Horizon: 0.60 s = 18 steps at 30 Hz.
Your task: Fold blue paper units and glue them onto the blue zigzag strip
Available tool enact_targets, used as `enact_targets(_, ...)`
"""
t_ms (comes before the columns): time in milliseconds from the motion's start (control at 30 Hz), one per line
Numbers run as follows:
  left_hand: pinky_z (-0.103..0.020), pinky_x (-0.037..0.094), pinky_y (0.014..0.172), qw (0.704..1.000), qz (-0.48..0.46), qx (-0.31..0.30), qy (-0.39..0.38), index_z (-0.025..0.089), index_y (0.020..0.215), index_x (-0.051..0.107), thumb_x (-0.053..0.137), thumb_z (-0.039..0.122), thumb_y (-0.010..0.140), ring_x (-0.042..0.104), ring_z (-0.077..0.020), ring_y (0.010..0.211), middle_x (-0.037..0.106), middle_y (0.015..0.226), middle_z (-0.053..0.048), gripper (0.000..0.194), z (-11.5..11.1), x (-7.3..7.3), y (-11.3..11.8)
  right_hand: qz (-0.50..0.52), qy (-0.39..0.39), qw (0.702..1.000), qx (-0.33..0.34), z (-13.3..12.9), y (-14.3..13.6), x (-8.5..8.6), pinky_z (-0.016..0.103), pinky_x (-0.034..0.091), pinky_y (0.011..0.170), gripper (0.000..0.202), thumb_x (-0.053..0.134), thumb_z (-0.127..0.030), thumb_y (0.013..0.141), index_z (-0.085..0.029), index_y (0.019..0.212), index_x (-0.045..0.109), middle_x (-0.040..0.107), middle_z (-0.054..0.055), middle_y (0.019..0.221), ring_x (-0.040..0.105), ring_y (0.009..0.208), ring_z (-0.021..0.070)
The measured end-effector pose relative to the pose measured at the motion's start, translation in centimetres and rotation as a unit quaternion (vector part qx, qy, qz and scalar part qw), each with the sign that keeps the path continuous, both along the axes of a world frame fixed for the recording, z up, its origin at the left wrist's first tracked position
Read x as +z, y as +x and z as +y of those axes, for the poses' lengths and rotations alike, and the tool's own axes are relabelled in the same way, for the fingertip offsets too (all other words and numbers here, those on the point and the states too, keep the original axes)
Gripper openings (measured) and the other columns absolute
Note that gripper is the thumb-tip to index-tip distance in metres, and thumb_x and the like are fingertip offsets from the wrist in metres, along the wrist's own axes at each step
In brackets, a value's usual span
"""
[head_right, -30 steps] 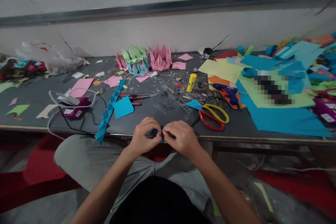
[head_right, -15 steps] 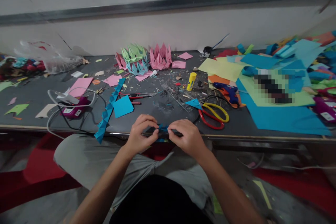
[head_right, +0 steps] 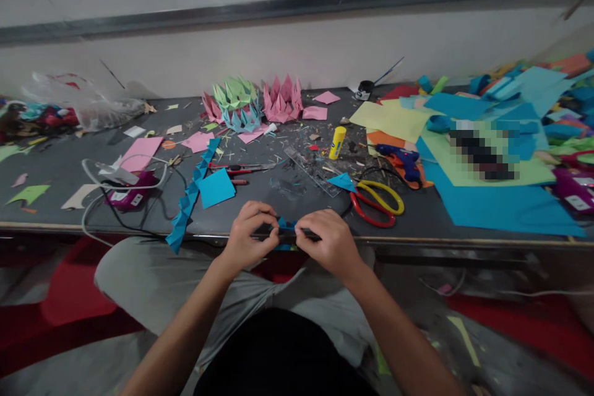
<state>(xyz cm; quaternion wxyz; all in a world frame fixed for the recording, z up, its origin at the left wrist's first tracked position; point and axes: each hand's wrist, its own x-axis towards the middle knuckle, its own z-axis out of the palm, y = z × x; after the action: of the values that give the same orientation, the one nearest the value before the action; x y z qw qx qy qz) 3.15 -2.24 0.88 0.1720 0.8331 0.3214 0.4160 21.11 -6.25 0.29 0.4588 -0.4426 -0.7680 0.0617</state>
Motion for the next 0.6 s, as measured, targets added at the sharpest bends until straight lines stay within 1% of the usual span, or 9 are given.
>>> enact_targets(133,-0.031,0.042,0.076,1.0,-0.004,-0.001,0.003,0.018,0.072,0.057,0.058,0.013,0.07,0.054,-0.0154,0.081,0.059,0.082,-0.003,0.006,0.0,-0.2,-0.3,0.013,0.001,1.0,0.004,0.0,0.0,0.0,0.03,0.044,0.066,0.012,0.055,-0.009,0.075,-0.021,0.076,0.054,0.064,0.001,0.072,0.06,0.068,0.0146)
enact_targets(267,-0.03,0.043,0.075,1.0,-0.004,-0.017,0.016,0.019,0.077,0.06,0.06,0.017,0.073,0.054,-0.0154,0.081,0.06,0.083,-0.003,0.004,-0.1,-0.2,-0.1,0.026,-0.01,1.0,0.006,-0.1,-0.3,0.0,0.029,0.045,0.067,0.011,0.054,-0.01,0.077,-0.021,0.079,0.055,0.064,0.002,0.074,0.06,0.071,0.0153)
enact_targets(400,-0.03,0.043,0.072,0.999,0.008,-0.025,0.038,0.018,0.075,0.06,0.059,0.018,0.074,0.054,-0.0148,0.077,0.061,0.079,-0.003,0.001,-0.3,-0.1,0.4,0.003,0.007,1.0,0.009,-0.1,-0.7,0.2,0.03,0.044,0.071,0.013,0.054,-0.011,0.077,-0.02,0.085,0.057,0.066,0.003,0.08,0.06,0.075,0.0161)
enact_targets(467,-0.03,0.043,0.072,0.999,0.011,-0.022,0.047,0.018,0.073,0.06,0.059,0.018,0.075,0.054,-0.0146,0.075,0.062,0.077,-0.003,0.002,-0.4,-0.1,0.5,-0.019,0.022,1.0,-0.003,-0.1,-0.9,0.3,0.031,0.043,0.071,0.011,0.055,-0.011,0.076,-0.02,0.081,0.057,0.065,0.003,0.078,0.059,0.073,0.0162)
enact_targets(600,-0.03,0.043,0.072,0.998,0.004,-0.005,0.059,0.018,0.073,0.06,0.06,0.018,0.075,0.054,-0.0145,0.075,0.062,0.077,-0.003,0.002,-0.6,0.0,0.7,-0.055,0.054,0.996,-0.049,0.1,-1.2,0.3,0.033,0.042,0.071,0.009,0.054,-0.01,0.074,-0.02,0.074,0.054,0.063,0.002,0.072,0.057,0.069,0.0163)
